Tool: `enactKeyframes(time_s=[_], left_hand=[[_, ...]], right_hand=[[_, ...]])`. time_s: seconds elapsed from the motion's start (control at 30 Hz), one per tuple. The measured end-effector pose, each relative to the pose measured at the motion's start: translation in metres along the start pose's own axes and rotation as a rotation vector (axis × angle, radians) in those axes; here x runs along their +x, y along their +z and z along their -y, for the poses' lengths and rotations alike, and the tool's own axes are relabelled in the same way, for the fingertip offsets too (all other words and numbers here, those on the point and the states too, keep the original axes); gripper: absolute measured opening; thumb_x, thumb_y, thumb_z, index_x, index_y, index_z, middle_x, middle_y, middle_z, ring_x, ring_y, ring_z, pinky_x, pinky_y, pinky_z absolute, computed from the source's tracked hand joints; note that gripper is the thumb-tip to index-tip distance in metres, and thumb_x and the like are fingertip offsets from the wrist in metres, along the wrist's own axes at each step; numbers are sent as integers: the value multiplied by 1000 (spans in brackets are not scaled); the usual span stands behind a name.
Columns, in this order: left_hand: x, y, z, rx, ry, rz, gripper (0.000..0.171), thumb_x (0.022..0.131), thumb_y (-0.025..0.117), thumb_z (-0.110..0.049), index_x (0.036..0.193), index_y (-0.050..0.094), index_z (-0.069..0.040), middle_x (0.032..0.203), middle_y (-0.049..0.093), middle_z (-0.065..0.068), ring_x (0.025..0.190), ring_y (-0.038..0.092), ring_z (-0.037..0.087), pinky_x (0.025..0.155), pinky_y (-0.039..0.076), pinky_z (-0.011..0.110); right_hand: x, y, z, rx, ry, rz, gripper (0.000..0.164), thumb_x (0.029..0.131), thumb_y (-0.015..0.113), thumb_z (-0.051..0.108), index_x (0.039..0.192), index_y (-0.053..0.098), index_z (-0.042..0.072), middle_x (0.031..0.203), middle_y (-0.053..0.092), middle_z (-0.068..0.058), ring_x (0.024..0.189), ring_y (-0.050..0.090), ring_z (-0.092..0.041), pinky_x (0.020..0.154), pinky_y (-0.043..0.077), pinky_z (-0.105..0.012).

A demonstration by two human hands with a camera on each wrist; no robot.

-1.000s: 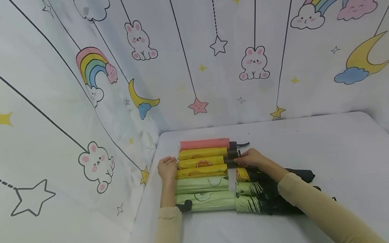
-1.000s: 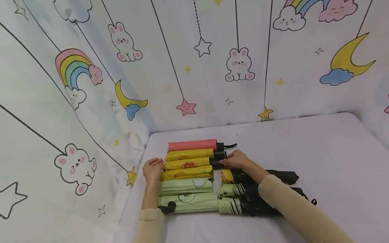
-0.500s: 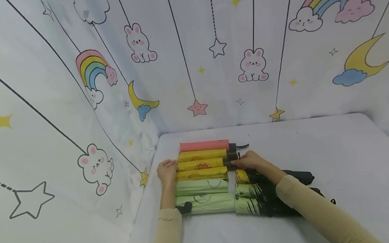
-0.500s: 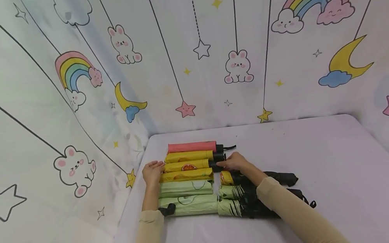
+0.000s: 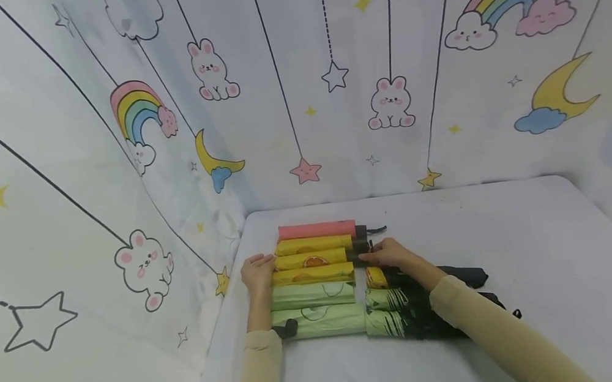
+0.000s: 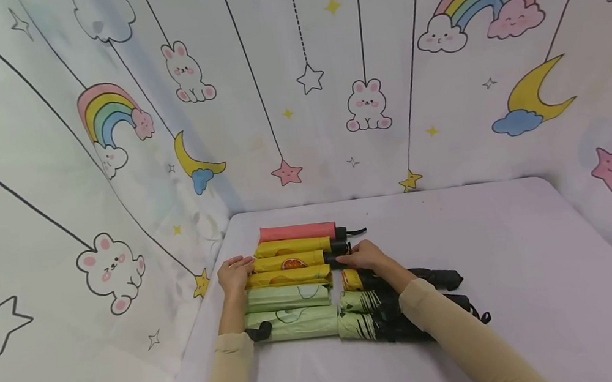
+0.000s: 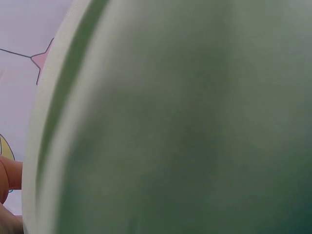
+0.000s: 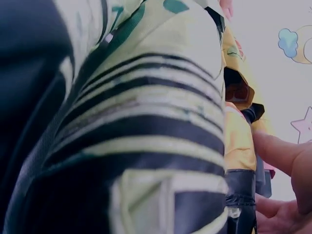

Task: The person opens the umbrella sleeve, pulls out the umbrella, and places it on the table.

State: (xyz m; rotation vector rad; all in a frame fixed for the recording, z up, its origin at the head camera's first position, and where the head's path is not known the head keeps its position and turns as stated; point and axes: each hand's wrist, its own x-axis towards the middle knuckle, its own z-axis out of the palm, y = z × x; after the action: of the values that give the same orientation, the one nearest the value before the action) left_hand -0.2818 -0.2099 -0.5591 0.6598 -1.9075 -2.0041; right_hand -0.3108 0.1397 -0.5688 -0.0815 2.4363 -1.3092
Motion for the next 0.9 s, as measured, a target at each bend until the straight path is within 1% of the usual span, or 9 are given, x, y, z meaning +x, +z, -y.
enactKeyframes(time_s=[0.07,0.13,0.23,0.33,0.47,0.63,0.7,0.77,0.9], left_hand=[[0,-1,-1,0,-3,2,48,89,67,17,135,53,14,120,69,33,107,73,38,63,62,24],[0,-2,-1,1,-7,2,48,89,67,16,134,53,14,120,70,32,108,73,38,65,63,25],[1,-4,0,9,-7,5,47,89,68,15,134,54,14,119,70,32,106,74,37,67,64,27],[2,-4,2,1,-9,9,48,90,69,14,135,53,13,119,70,31,104,75,34,68,64,28],[2,-6,3,-10,-21,2,47,89,69,14,134,55,11,119,71,30,103,75,32,67,63,26],[3,-8,4,-14,-31,-1,45,92,69,12,135,56,9,121,71,28,108,73,34,70,62,25],[3,-8,4,-23,-38,-2,45,93,69,10,136,56,9,122,70,28,110,72,35,74,63,25],[4,-7,5,-38,-44,-3,45,93,69,10,137,55,9,124,69,29,113,71,36,79,63,24],[4,-6,4,-77,-40,-15,48,94,68,11,139,51,12,127,67,31,117,69,39,86,62,26]], right_hand=[[0,0,0,6,-9,2,42,95,77,40,89,77,-1,80,73,-8,72,65,-17,66,57,-34],[0,0,1,10,-15,6,45,95,77,38,103,77,-7,93,76,-13,83,71,-21,76,62,-39],[-2,-2,2,12,-20,22,43,96,77,35,100,77,-8,93,77,-14,87,73,-22,81,62,-41],[-3,-5,4,12,-23,44,38,96,76,35,80,75,1,80,75,-8,80,70,-19,75,59,-38],[-4,-7,6,12,-28,69,41,95,78,39,75,72,4,82,76,-7,82,70,-19,82,60,-42],[-4,-6,5,77,-13,53,46,92,81,42,101,78,-3,109,77,-18,96,75,-27,92,61,-48],[-4,-5,5,121,-5,37,54,91,82,41,116,76,-5,118,74,-22,100,75,-29,93,61,-47],[-4,-4,4,147,-12,30,61,90,83,41,124,71,-8,124,71,-26,103,75,-32,92,62,-47],[-5,-3,5,143,-17,10,58,90,83,44,118,75,-6,124,72,-23,104,74,-31,95,60,-50]])
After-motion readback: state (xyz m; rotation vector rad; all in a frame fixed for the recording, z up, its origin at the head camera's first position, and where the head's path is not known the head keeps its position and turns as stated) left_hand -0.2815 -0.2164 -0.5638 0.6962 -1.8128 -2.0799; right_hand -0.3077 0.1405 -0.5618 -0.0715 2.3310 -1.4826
